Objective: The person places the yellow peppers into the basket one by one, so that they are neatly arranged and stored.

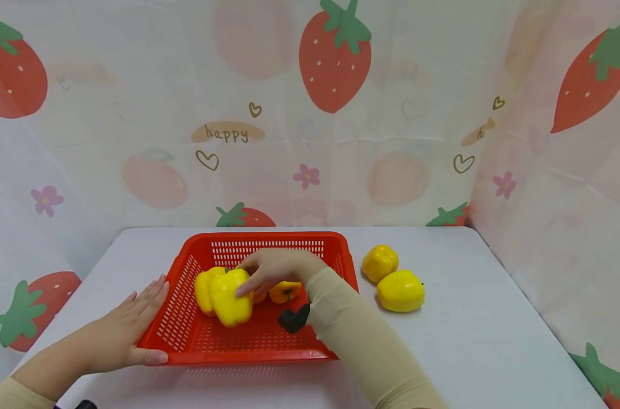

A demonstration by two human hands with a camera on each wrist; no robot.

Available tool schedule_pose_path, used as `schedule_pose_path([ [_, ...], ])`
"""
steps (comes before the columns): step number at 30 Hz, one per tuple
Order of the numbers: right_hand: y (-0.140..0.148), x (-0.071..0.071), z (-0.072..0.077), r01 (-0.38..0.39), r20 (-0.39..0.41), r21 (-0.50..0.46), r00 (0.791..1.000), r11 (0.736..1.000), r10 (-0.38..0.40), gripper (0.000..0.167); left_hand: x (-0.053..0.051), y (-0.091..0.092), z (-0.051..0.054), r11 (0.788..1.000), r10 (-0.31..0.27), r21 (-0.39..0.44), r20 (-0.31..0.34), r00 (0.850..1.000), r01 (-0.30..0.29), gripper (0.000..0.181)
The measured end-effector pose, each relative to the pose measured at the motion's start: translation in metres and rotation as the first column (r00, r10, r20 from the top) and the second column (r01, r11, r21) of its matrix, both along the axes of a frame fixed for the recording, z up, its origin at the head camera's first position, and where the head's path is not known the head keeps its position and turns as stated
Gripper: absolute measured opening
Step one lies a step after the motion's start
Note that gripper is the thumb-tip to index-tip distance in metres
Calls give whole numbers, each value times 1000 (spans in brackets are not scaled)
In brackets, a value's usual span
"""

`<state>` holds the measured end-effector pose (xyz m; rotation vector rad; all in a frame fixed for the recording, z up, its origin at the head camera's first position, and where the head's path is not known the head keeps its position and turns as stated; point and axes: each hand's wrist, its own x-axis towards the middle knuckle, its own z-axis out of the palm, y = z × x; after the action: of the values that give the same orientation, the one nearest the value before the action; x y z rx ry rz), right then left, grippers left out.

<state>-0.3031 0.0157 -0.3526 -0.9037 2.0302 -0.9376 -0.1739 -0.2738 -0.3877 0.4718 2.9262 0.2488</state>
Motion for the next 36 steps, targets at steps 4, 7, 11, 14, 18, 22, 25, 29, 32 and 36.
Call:
schedule_pose_path([
  [4, -11, 2, -5, -10, 32, 7, 999, 1000, 10, 45, 1, 1, 0, 1000, 9, -4, -2, 1000, -9, 126],
  [7, -18, 2, -10, -6, 73, 1, 997, 1000, 6, 43, 2, 1, 1, 1000, 17, 0, 5, 1000, -17, 126],
  [11, -26, 2, -18, 6, 164, -18, 986, 1000, -3, 34, 2, 1, 2, 1000, 18, 1, 16, 1000, -18, 126],
  [14, -31, 3, -20, 7, 191, -4, 982, 1000, -6, 32, 2, 1, 3, 1000, 8, 2, 14, 1000, -8, 125],
  [18, -36, 6, -23, 0, 196, 39, 981, 999, -7, 39, 2, 1, 4, 1000, 0, 8, 8, 1000, 0, 123],
  [22, -41, 9, -26, -1, 199, 67, 980, 998, -13, 43, 2, 1, 4, 1000, -2, 13, 9, 1000, 2, 123],
  [25, -45, 10, -28, -7, 183, 83, 983, 997, -9, 44, 2, 0, 4, 1000, -5, 13, 8, 1000, 5, 123],
  [29, -51, 11, -31, -40, 151, 116, 988, 992, 22, 43, 2, -1, 3, 1000, -3, 8, 6, 1000, 3, 123],
  [32, -54, 12, -32, -55, 146, 134, 989, 989, 36, 40, 2, -1, 2, 1000, -5, 3, -1, 1000, 5, 123],
  [36, -58, 13, -32, -42, 170, 134, 985, 990, 19, 38, 2, -1, 0, 1000, -19, -15, -21, 1000, 18, 123],
])
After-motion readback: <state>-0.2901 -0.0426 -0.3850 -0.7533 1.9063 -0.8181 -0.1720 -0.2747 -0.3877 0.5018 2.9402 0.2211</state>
